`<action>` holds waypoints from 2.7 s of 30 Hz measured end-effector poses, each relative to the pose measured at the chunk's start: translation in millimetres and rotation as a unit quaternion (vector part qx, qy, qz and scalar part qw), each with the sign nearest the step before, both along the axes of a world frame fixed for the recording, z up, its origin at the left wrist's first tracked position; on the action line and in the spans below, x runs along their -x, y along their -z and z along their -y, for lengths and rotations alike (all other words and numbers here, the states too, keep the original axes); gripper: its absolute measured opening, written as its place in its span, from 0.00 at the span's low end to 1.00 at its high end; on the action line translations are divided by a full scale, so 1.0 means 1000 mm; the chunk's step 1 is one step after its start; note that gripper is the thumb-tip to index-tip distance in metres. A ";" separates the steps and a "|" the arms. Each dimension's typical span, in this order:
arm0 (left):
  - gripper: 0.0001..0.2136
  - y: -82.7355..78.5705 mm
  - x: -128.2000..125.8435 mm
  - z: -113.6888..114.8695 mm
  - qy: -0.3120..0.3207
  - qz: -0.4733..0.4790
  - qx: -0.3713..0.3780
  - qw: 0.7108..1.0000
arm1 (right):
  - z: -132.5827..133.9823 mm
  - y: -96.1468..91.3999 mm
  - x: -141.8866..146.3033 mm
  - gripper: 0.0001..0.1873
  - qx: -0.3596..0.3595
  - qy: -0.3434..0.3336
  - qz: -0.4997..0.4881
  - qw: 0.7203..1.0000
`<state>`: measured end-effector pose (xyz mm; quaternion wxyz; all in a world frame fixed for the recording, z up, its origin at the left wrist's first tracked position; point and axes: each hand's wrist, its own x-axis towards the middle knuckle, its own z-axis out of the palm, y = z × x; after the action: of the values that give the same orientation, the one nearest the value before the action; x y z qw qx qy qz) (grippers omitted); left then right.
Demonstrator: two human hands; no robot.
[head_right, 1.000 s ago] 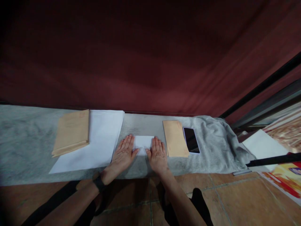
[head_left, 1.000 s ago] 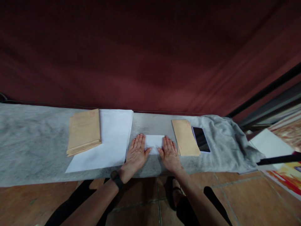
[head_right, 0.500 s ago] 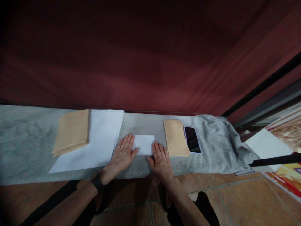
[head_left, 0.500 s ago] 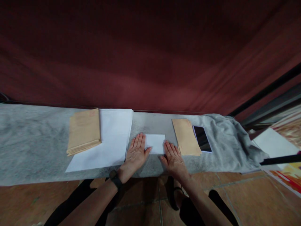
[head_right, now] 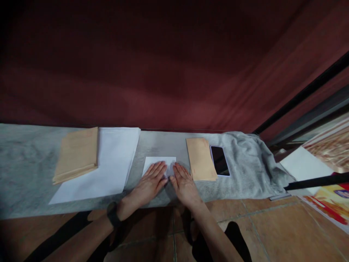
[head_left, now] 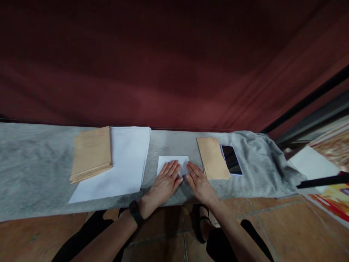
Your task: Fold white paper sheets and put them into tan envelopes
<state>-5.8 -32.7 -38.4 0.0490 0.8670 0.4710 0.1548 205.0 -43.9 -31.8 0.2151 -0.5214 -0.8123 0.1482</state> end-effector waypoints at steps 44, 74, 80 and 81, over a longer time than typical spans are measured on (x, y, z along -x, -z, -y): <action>0.28 0.000 0.010 -0.001 -0.030 0.028 -0.005 0.999 | -0.045 0.004 0.022 0.32 0.042 0.005 -0.010 0.999; 0.27 0.009 0.002 -0.006 -0.185 -0.037 0.013 0.982 | -0.017 0.029 0.086 0.30 -0.066 0.103 0.053 0.991; 0.29 0.008 0.001 -0.005 -0.182 -0.015 0.010 0.983 | -0.012 0.034 0.073 0.30 -0.093 0.093 0.058 0.990; 0.29 0.008 0.002 -0.005 -0.181 -0.013 0.006 0.983 | -0.012 0.034 0.070 0.31 -0.093 0.095 0.060 0.989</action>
<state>-7.5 -28.2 -46.1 0.0191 0.7689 0.6219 0.1472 134.8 -31.7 -65.8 0.2268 -0.5820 -0.7807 0.0194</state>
